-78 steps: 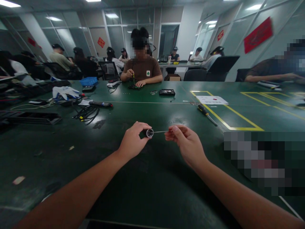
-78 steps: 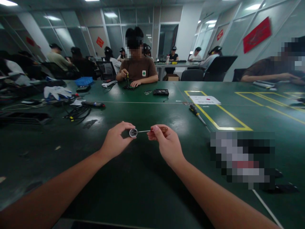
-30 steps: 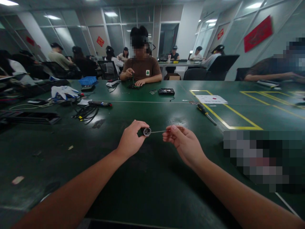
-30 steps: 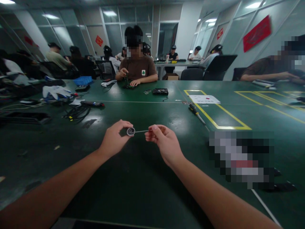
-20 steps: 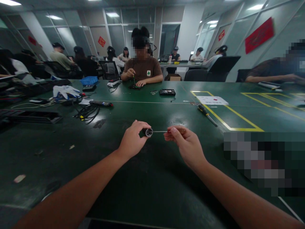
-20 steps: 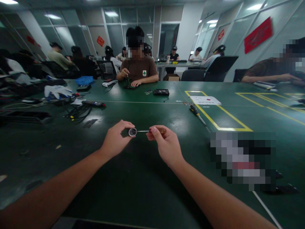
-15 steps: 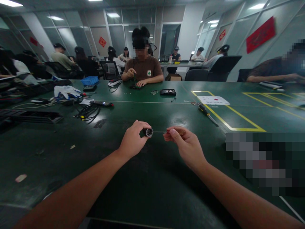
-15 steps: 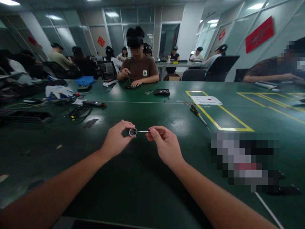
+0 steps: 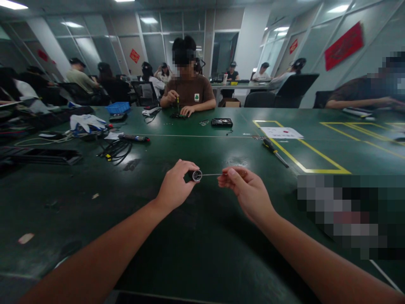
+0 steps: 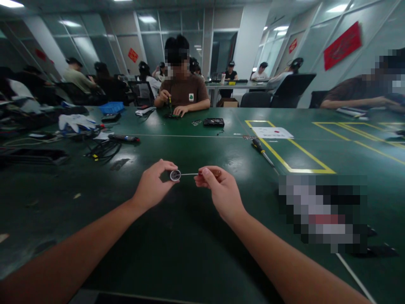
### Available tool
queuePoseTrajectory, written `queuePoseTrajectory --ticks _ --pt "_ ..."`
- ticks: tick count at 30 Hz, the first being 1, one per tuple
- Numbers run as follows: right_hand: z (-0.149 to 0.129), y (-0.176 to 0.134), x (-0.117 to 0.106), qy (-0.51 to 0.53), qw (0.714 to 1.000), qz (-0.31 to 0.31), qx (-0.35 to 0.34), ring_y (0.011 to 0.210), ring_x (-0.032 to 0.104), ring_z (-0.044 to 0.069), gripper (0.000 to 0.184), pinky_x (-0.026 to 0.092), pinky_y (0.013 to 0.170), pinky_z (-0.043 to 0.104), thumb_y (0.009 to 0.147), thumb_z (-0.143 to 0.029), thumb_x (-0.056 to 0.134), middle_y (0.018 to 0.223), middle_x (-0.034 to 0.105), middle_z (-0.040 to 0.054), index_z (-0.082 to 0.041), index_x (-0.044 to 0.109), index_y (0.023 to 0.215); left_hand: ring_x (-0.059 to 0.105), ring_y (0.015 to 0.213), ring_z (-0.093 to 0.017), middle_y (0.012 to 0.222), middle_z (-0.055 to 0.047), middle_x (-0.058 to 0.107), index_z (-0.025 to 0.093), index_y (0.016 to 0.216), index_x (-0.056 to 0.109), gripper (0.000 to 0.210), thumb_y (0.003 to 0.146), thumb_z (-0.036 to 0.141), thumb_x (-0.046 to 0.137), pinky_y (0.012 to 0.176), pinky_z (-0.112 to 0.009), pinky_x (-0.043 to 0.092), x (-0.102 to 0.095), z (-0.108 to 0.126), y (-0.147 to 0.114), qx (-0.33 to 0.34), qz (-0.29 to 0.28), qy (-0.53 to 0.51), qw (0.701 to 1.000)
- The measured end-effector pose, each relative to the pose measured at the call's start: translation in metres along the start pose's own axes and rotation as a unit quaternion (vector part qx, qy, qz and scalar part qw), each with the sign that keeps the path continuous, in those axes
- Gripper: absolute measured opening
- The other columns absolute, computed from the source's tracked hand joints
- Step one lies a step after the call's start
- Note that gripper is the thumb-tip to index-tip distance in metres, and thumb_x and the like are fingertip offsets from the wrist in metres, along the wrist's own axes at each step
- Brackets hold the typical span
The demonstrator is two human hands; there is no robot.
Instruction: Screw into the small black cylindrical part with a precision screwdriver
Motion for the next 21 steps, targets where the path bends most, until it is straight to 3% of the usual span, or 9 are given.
queuePoseTrajectory --ticks 9,14,16,21 --pt "-0.01 -0.005 0.002 -0.122 0.99 -0.032 -0.057 0.085 0.076 0.022 0.03 0.061 0.086 0.042 0.087 -0.051 0.076 0.088 0.078 0.005 -0.024 0.074 0.099 0.071 0.103 -0.023 0.108 -0.004 0.076 0.022 0.104 0.071 0.031 0.078 0.008 0.079 0.115 -0.06 0.044 -0.001 0.003 0.001 -0.011 -0.012 -0.002 1.0" --pt "-0.01 -0.007 0.005 -0.134 0.988 -0.042 -0.069 0.089 0.076 0.023 0.03 0.06 0.088 0.042 0.086 -0.051 0.077 0.09 0.079 0.0047 -0.025 0.074 0.102 0.071 0.105 -0.023 0.112 -0.005 0.075 0.023 0.111 0.072 0.035 0.079 0.009 0.079 0.099 -0.045 0.057 0.0 0.002 0.0 -0.008 -0.016 -0.016 1.0" --pt "-0.007 -0.005 0.003 -0.113 0.992 -0.036 -0.052 0.088 0.075 0.022 0.029 0.059 0.088 0.041 0.086 -0.05 0.077 0.09 0.078 0.0047 -0.024 0.075 0.101 0.071 0.105 -0.022 0.112 -0.005 0.075 0.022 0.109 0.072 0.035 0.078 0.006 0.078 0.096 -0.041 0.059 0.0 0.001 0.0 -0.01 -0.017 -0.019 1.0" --pt "0.004 0.004 0.0 0.059 0.995 -0.029 0.074 0.074 0.07 0.02 0.028 0.059 0.079 0.04 0.085 -0.048 0.077 0.079 0.074 0.0043 -0.021 0.075 0.089 0.071 0.103 -0.021 0.108 -0.004 0.075 0.02 0.103 0.071 0.031 0.079 0.002 0.075 0.095 -0.039 0.059 -0.002 0.002 0.001 -0.008 -0.005 -0.01 1.0"
Point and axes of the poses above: each hand's wrist, its own y-axis towards the middle knuckle, its own x-axis out of the palm, z = x × y, the point moved 5 cm from there along y, towards the middle knuckle
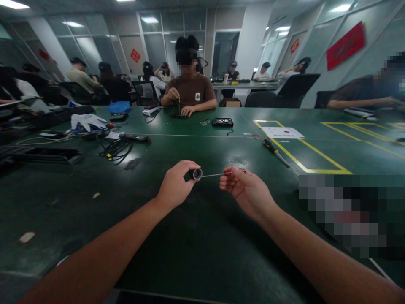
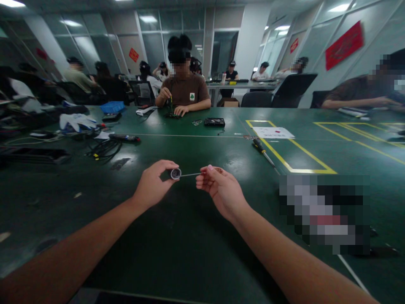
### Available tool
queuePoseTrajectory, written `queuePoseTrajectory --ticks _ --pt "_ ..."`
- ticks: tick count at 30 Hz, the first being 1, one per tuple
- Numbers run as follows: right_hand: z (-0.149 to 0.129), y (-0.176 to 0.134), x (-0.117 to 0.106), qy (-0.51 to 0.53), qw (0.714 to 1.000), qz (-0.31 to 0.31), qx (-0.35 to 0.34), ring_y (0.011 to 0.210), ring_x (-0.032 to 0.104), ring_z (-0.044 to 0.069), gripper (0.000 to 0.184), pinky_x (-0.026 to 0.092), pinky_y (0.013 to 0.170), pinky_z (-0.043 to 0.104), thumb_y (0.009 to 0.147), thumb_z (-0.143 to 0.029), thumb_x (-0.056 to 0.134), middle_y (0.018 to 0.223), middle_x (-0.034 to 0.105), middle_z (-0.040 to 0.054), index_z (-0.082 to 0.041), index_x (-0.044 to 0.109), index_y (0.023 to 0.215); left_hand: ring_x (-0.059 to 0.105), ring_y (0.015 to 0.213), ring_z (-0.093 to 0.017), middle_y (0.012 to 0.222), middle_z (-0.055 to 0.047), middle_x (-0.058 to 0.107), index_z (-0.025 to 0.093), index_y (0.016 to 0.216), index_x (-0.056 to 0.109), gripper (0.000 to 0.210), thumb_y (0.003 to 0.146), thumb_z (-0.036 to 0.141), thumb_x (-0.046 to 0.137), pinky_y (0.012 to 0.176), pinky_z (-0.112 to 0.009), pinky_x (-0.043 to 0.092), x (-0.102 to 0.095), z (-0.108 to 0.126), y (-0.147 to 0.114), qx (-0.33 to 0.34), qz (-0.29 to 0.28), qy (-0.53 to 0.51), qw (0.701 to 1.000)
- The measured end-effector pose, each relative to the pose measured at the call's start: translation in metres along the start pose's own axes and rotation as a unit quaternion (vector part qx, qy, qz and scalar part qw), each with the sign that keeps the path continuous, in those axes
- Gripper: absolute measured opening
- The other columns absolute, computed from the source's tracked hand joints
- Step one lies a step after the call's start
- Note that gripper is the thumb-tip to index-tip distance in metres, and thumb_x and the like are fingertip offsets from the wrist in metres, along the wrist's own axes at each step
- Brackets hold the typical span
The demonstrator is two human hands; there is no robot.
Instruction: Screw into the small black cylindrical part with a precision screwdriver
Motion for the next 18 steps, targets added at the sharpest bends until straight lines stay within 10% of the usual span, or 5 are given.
queuePoseTrajectory --ticks 18 --pt "-0.0081 -0.0082 0.0029 -0.141 0.985 0.007 -0.1 0.081 0.073 0.021 0.029 0.058 0.083 0.04 0.087 -0.049 0.077 0.085 0.078 0.0045 -0.022 0.077 0.099 0.07 0.102 -0.021 0.107 -0.003 0.074 0.021 0.104 0.07 0.033 0.077 0.004 0.078 0.094 -0.039 0.057 0.001 0.0028 -0.0005 0.005 -0.01 -0.002 1.0"
Point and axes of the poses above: each hand's wrist, its own y-axis towards the middle knuckle, its own x-axis out of the palm, z = x × y, the point moved 5 cm from there along y, towards the middle knuckle
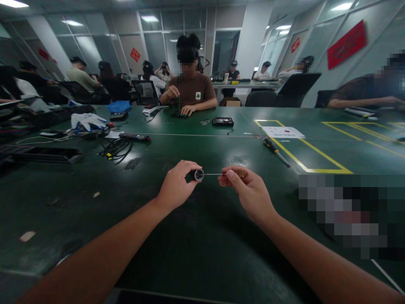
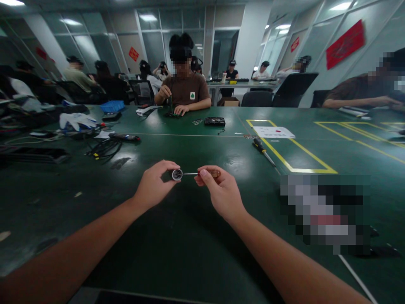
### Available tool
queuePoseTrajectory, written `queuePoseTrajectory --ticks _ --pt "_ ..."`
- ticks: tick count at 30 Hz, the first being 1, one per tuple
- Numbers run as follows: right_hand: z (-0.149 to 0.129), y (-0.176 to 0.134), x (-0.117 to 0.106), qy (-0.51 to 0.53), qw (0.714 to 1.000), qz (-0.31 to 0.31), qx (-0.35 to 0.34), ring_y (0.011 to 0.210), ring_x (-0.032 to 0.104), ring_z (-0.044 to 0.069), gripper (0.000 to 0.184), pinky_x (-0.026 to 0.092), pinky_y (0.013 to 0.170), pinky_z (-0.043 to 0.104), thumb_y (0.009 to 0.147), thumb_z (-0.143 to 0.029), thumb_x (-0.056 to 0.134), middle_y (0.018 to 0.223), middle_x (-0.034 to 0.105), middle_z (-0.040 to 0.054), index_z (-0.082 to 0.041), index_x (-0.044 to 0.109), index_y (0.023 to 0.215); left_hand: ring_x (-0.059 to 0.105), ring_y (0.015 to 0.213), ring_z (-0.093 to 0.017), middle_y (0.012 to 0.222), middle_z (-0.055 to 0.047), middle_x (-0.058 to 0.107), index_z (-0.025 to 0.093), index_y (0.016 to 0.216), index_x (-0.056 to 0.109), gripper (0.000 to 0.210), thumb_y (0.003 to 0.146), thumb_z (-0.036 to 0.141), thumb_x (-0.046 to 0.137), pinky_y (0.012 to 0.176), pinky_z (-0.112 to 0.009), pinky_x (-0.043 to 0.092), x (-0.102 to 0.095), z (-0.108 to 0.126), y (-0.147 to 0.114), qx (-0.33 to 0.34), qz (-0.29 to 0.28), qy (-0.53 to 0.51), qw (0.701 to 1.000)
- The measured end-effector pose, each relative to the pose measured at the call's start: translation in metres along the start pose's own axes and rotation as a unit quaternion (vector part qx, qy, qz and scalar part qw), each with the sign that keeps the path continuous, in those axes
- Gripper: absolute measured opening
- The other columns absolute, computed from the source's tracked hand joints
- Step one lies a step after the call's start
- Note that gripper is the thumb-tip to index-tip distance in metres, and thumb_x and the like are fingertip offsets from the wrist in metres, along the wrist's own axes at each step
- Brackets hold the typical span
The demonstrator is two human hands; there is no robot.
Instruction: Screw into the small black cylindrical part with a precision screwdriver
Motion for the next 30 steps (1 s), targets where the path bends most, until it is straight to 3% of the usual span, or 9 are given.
queuePoseTrajectory --ticks 3,8,11,16,25,30 --pt "0.003 0.001 0.0 0.02 1.0 0.005 0.017 0.081 0.073 0.02 0.03 0.058 0.083 0.039 0.086 -0.049 0.079 0.085 0.078 0.0045 -0.022 0.077 0.098 0.07 0.101 -0.02 0.107 -0.002 0.073 0.022 0.103 0.07 0.03 0.079 0.004 0.076 0.093 -0.038 0.057 0.001 -0.003 -0.001 -0.004 -0.007 -0.006 1.0" --pt "0.008 0.004 0.004 0.172 0.978 -0.022 0.121 0.073 0.07 0.018 0.028 0.058 0.076 0.036 0.084 -0.047 0.08 0.077 0.074 0.0042 -0.019 0.076 0.088 0.069 0.102 -0.02 0.106 -0.003 0.073 0.021 0.101 0.07 0.029 0.08 0.002 0.074 0.094 -0.037 0.057 0.0 -0.006 0.0 -0.002 0.002 -0.001 1.0" --pt "0.002 0.005 0.003 0.187 0.978 -0.012 0.095 0.073 0.069 0.018 0.027 0.058 0.074 0.035 0.081 -0.045 0.082 0.077 0.074 0.0037 -0.02 0.076 0.088 0.069 0.101 -0.02 0.106 -0.003 0.073 0.021 0.102 0.069 0.03 0.079 0.003 0.075 0.092 -0.036 0.057 -0.001 -0.006 0.001 -0.003 0.005 0.002 1.0" --pt "0.001 0.003 0.0 0.129 0.991 0.019 0.039 0.077 0.07 0.018 0.029 0.058 0.076 0.034 0.08 -0.048 0.084 0.08 0.076 0.0032 -0.021 0.078 0.09 0.069 0.101 -0.02 0.106 -0.003 0.073 0.021 0.104 0.069 0.029 0.08 0.005 0.075 0.093 -0.037 0.056 0.001 -0.004 0.0 -0.006 -0.006 0.004 1.0" --pt "-0.005 -0.002 0.004 -0.017 1.0 -0.003 -0.019 0.082 0.075 0.02 0.028 0.06 0.083 0.038 0.089 -0.047 0.075 0.087 0.079 0.0051 -0.021 0.075 0.1 0.07 0.1 -0.02 0.106 -0.003 0.075 0.021 0.102 0.071 0.027 0.081 0.005 0.075 0.093 -0.037 0.058 0.001 0.0 0.0 0.013 -0.01 -0.009 1.0" --pt "-0.01 -0.009 0.005 -0.129 0.99 -0.008 -0.063 0.085 0.077 0.023 0.025 0.06 0.078 0.038 0.095 -0.044 0.068 0.091 0.08 0.0062 -0.022 0.073 0.105 0.071 0.104 -0.02 0.109 -0.003 0.076 0.021 0.104 0.073 0.027 0.082 0.006 0.076 0.112 -0.048 0.048 0.003 -0.004 -0.002 0.016 -0.016 -0.012 1.0"
Point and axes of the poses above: each hand's wrist, its own y-axis towards the middle knuckle, its own x-axis out of the palm, z = x × y, the point moved 5 cm from there along y, towards the middle knuckle
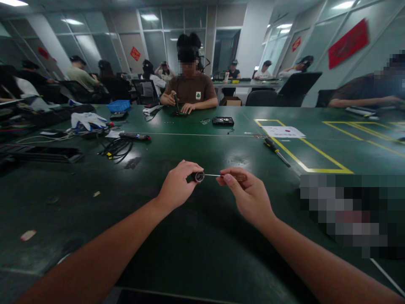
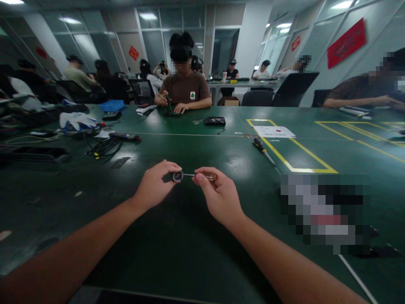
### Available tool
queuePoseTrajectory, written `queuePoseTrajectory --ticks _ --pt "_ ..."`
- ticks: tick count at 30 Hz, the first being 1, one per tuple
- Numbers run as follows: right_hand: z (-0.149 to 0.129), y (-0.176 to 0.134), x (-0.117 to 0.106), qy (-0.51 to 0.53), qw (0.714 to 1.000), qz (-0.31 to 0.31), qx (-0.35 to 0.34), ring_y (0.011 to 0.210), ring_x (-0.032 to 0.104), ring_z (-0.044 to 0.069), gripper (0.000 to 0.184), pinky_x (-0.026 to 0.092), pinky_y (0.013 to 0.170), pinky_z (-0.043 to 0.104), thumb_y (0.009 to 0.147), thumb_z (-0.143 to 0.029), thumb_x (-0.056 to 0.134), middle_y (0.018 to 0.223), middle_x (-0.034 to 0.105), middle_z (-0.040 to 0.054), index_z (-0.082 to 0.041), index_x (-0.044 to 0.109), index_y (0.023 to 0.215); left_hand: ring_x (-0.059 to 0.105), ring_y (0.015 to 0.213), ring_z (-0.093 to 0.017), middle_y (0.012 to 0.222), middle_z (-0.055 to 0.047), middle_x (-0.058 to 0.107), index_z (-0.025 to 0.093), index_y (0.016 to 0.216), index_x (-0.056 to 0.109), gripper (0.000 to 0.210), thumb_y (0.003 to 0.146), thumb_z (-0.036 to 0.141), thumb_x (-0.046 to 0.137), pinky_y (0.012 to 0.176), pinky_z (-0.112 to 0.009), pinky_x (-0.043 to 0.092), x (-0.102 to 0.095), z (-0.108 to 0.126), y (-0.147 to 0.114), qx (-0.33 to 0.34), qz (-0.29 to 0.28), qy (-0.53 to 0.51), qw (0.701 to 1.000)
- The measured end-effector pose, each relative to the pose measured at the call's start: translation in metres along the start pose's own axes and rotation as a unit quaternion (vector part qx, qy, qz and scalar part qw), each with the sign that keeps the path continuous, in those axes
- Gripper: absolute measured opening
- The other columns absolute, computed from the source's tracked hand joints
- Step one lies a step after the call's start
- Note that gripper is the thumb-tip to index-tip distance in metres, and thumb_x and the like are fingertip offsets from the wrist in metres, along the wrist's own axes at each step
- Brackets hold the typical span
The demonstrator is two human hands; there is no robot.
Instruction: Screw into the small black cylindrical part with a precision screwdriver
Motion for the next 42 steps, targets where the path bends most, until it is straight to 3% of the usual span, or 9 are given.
queuePoseTrajectory --ticks 5,10,14,18,22,25,32,37,42 --pt "-0.023 -0.007 0.002 -0.196 0.968 -0.037 -0.151 0.084 0.076 0.022 0.017 0.057 0.077 0.035 0.099 -0.03 0.06 0.096 0.079 0.0063 -0.022 0.073 0.108 0.072 0.107 -0.021 0.114 -0.004 0.077 0.023 0.112 0.074 0.033 0.082 0.01 0.078 0.116 -0.052 0.045 0.004 -0.004 -0.001 -0.011 -0.018 -0.003 1.0" --pt "-0.035 -0.011 0.008 -0.241 0.937 -0.084 -0.238 0.09 0.074 0.022 0.019 0.058 0.08 0.034 0.098 -0.022 0.057 0.102 0.078 0.0094 -0.019 0.072 0.109 0.068 0.115 -0.023 0.122 -0.006 0.074 0.023 0.124 0.071 0.041 0.085 0.012 0.075 0.117 -0.051 0.044 0.007 -0.004 -0.001 -0.03 -0.061 0.004 0.998" --pt "-0.014 0.0 0.0 -0.188 0.976 -0.034 -0.103 0.085 0.075 0.022 0.019 0.058 0.082 0.038 0.099 -0.032 0.059 0.096 0.079 0.0071 -0.022 0.073 0.108 0.061 0.128 -0.026 0.135 -0.008 0.068 0.023 0.137 0.063 0.048 0.09 0.011 0.065 0.117 -0.05 0.043 0.013 -0.004 -0.002 -0.066 -0.135 0.001 0.989" --pt "0.01 0.009 -0.008 -0.018 0.999 0.025 0.042 0.082 0.076 0.023 0.028 0.06 0.08 0.04 0.095 -0.045 0.064 0.087 0.079 0.0075 -0.019 0.072 0.102 0.058 0.133 -0.027 0.14 -0.011 0.063 0.022 0.144 0.049 0.051 0.094 0.017 0.059 0.115 -0.05 0.045 0.017 -0.007 -0.005 -0.134 -0.18 -0.049 0.973" --pt "0.011 0.009 -0.004 0.007 0.999 0.01 0.051 0.085 0.075 0.022 0.026 0.059 0.082 0.04 0.092 -0.043 0.067 0.087 0.077 0.0061 -0.02 0.072 0.102 0.065 0.116 -0.025 0.125 -0.01 0.066 0.021 0.132 0.05 0.034 0.097 0.021 0.053 0.104 -0.046 0.051 0.015 -0.007 -0.006 -0.156 -0.205 -0.063 0.964" --pt "0.011 0.007 -0.002 0.016 0.998 0.004 0.059 0.083 0.074 0.021 0.026 0.059 0.082 0.04 0.092 -0.043 0.068 0.086 0.077 0.0056 -0.02 0.072 0.102 0.064 0.112 -0.026 0.121 -0.01 0.065 0.021 0.13 0.05 0.039 0.093 0.023 0.06 0.099 -0.046 0.053 0.014 -0.007 -0.007 -0.149 -0.22 -0.042 0.963" --pt "0.02 0.011 0.0 0.082 0.991 0.002 0.105 0.079 0.072 0.02 0.03 0.059 0.081 0.039 0.089 -0.045 0.071 0.084 0.076 0.0059 -0.017 0.072 0.1 0.064 0.111 -0.024 0.123 -0.008 0.062 0.022 0.118 0.064 0.035 0.085 0.009 0.066 0.1 -0.042 0.054 0.011 -0.013 0.0 -0.073 -0.156 0.027 0.985" --pt "0.023 0.01 0.0 0.092 0.99 0.011 0.103 0.08 0.073 0.02 0.034 0.06 0.082 0.04 0.087 -0.049 0.073 0.085 0.076 0.0062 -0.018 0.072 0.101 0.065 0.116 -0.026 0.127 -0.007 0.067 0.024 0.13 0.064 0.044 0.089 0.01 0.067 0.105 -0.046 0.052 0.007 -0.014 0.001 -0.068 -0.143 0.03 0.987" --pt "0.023 0.01 0.0 0.092 0.991 0.016 0.101 0.08 0.074 0.021 0.036 0.06 0.081 0.04 0.086 -0.052 0.074 0.085 0.077 0.0063 -0.018 0.073 0.1 0.065 0.11 -0.026 0.116 -0.007 0.071 0.021 0.118 0.065 0.032 0.089 0.007 0.064 0.106 -0.049 0.05 0.006 -0.01 0.003 -0.062 -0.138 0.053 0.987"
Point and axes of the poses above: each hand's wrist, its own y-axis towards the middle knuckle, its own x-axis out of the palm, z = x × y, the point moved 5 cm from there along y, towards the middle knuckle
